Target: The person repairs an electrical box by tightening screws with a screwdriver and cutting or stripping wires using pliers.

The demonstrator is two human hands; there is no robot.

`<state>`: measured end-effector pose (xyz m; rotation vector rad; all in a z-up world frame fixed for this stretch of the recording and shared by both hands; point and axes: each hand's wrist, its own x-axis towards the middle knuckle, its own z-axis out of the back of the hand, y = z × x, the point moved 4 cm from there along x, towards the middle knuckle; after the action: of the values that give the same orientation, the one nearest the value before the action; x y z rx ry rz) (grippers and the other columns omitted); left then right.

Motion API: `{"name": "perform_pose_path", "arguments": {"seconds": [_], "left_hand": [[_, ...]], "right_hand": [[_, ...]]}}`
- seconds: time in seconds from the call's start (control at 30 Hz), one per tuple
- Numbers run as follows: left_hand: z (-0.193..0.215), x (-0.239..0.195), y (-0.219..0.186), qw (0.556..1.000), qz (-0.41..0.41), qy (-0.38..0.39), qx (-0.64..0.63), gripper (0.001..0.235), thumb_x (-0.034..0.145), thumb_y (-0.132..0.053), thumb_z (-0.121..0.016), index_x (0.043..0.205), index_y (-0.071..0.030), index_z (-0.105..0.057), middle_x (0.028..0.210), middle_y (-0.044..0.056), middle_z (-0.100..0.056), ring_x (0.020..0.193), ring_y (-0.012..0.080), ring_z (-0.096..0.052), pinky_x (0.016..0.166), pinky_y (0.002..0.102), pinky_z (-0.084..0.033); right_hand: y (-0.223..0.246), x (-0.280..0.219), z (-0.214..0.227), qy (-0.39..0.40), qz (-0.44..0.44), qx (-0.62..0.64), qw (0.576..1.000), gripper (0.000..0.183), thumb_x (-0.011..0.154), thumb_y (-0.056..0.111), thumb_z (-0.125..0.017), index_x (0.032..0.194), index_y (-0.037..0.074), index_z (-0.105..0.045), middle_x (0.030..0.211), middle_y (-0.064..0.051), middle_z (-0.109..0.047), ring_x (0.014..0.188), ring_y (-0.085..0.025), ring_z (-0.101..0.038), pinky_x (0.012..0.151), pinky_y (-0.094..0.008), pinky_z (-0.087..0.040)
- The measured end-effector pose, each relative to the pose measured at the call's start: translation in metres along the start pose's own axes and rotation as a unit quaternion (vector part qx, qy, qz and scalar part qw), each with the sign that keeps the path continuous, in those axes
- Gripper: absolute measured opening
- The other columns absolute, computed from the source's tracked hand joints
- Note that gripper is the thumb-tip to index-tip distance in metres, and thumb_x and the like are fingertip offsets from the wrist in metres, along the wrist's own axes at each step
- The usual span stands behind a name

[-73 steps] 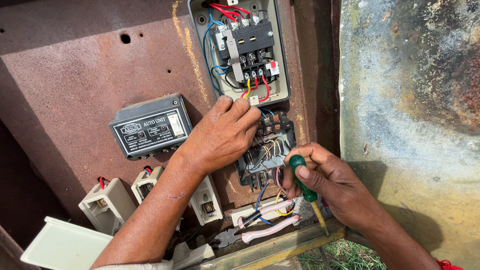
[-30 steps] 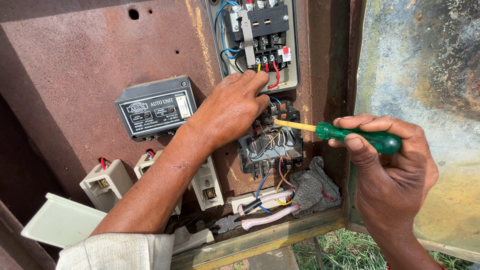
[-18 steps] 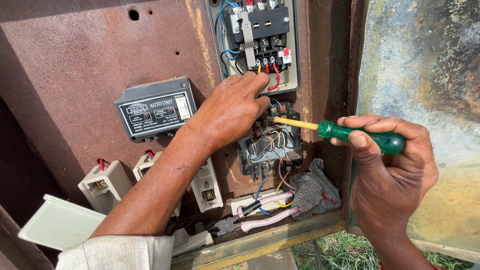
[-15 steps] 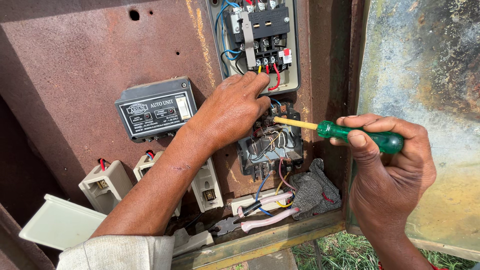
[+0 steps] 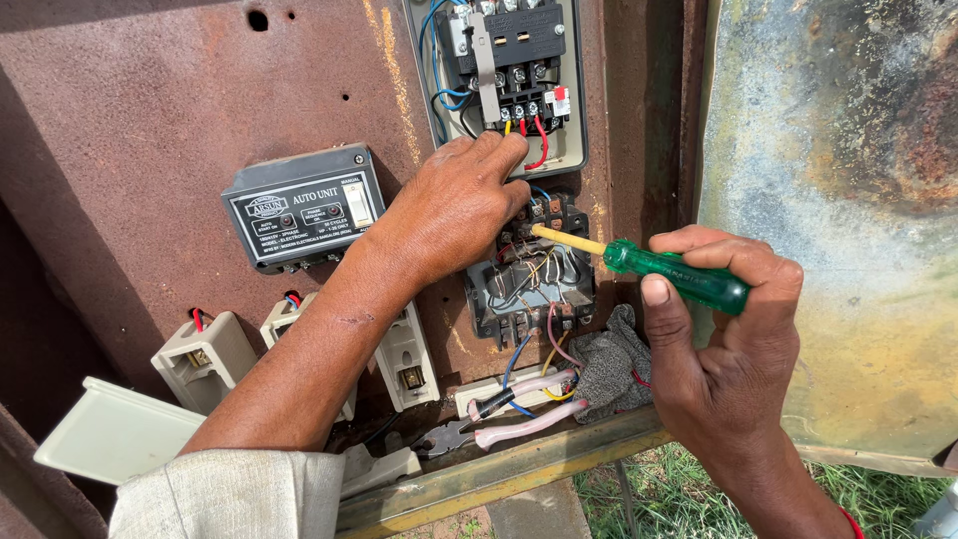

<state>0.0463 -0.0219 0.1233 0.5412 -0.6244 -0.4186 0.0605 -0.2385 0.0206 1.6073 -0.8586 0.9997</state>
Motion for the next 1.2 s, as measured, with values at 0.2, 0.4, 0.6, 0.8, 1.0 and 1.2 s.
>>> {"name": "perform_pose_path", "arguments": {"seconds": [0.2,0.4,0.6,0.8,1.0,1.2], "left_hand": [[0.004,0.001,-0.002,1.000,0.002,0.010,-0.005,0.014,0.083,-0.013,-0.067,0.089,-0.003,-0.075,0.106,0.012,-0.054,0.108,0.0288,-0.056,0.091,0.045,-0.047],[0.004,0.001,-0.002,1.000,-0.014,-0.003,0.005,0.016,0.081,-0.014,-0.067,0.091,-0.003,-0.075,0.109,0.013,-0.056,0.110,0.0292,-0.057,0.093,0.044,-0.047],[0.003,0.001,-0.001,1.000,-0.012,0.011,0.012,0.016,0.081,-0.014,-0.066,0.090,-0.003,-0.075,0.110,0.013,-0.056,0.111,0.0300,-0.057,0.093,0.045,-0.048],[0.007,0.000,-0.004,1.000,-0.011,-0.002,0.007,0.014,0.081,-0.012,-0.066,0.088,-0.004,-0.075,0.111,0.012,-0.057,0.110,0.0298,-0.057,0.092,0.045,-0.048],[0.005,-0.001,-0.004,1.000,-0.009,0.007,0.017,0.016,0.082,-0.013,-0.066,0.090,-0.004,-0.077,0.111,0.012,-0.057,0.111,0.0283,-0.057,0.091,0.044,-0.048],[0.004,-0.001,-0.005,0.999,-0.016,-0.006,0.031,0.015,0.084,-0.012,-0.066,0.090,-0.004,-0.077,0.114,0.012,-0.056,0.112,0.0279,-0.056,0.092,0.044,-0.048]], "right_hand": [[0.025,0.004,0.002,0.066,0.083,-0.165,0.981,0.025,0.097,0.010,-0.074,0.112,0.004,-0.054,0.108,-0.014,-0.071,0.100,-0.025,-0.071,0.083,-0.035,-0.056],[0.029,0.025,0.005,0.120,0.034,-0.299,0.946,0.030,0.087,0.026,-0.083,0.100,0.004,-0.067,0.080,-0.011,-0.070,0.068,-0.023,-0.067,0.062,-0.036,-0.052],[0.063,0.044,0.008,0.164,0.193,-0.259,0.932,0.024,0.087,0.017,-0.076,0.095,-0.001,-0.062,0.088,-0.017,-0.061,0.077,-0.032,-0.064,0.065,-0.041,-0.052],[0.057,0.051,0.003,0.224,0.119,-0.387,0.886,0.030,0.093,0.032,-0.074,0.095,0.004,-0.064,0.086,-0.009,-0.063,0.078,-0.028,-0.067,0.064,-0.041,-0.053],[0.076,0.050,0.003,0.251,0.248,-0.317,0.880,0.018,0.085,0.013,-0.073,0.091,0.004,-0.059,0.080,-0.013,-0.059,0.073,-0.034,-0.065,0.062,-0.043,-0.053],[0.049,0.055,0.005,0.315,0.056,-0.442,0.838,0.035,0.095,0.041,-0.068,0.104,0.007,-0.063,0.073,-0.012,-0.063,0.065,-0.033,-0.067,0.056,-0.044,-0.053]]}}
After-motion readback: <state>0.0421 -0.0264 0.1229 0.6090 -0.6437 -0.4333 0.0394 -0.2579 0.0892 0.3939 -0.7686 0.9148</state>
